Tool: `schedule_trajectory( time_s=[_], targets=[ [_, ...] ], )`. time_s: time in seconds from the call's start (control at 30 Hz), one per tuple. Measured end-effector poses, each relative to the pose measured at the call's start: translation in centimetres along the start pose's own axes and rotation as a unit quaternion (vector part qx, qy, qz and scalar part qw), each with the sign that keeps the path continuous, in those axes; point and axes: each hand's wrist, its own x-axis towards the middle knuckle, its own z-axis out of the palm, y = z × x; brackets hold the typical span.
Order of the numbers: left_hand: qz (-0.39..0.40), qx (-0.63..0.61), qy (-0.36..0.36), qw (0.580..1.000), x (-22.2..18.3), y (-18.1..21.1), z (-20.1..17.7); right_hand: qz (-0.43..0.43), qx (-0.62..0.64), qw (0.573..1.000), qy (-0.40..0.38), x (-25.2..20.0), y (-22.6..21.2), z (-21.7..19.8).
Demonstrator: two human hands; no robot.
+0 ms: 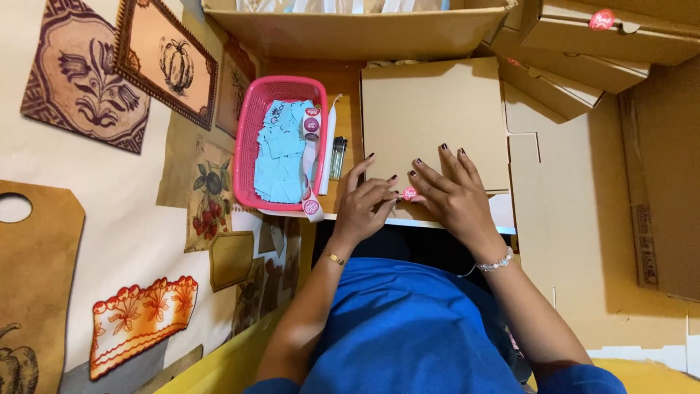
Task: Packing small bags into cardboard boxes and sealing them with stickers.
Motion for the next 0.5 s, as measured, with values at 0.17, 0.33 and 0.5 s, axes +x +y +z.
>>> schedule_trajectory(
  time_s=[0.17,0.33,0.5],
  targets=[
    [0.007,-0.002,0.007,1.000,-0.1,-0.1,0.1,-0.014,-0.010,1.000,0.003,-0.5,0.4,0.7],
    [-0.002,-0.010,0.010,1.000,0.1,0.3,-0.1,-0.003,-0.007,1.000,0.010,-0.4,-0.1,0.6],
    [-0.007,-0.010,0.015,1.000,0.0,0.3,0.0,0.018,0.053,0.998,-0.015,-0.1,0.1,0.1]
  ],
)
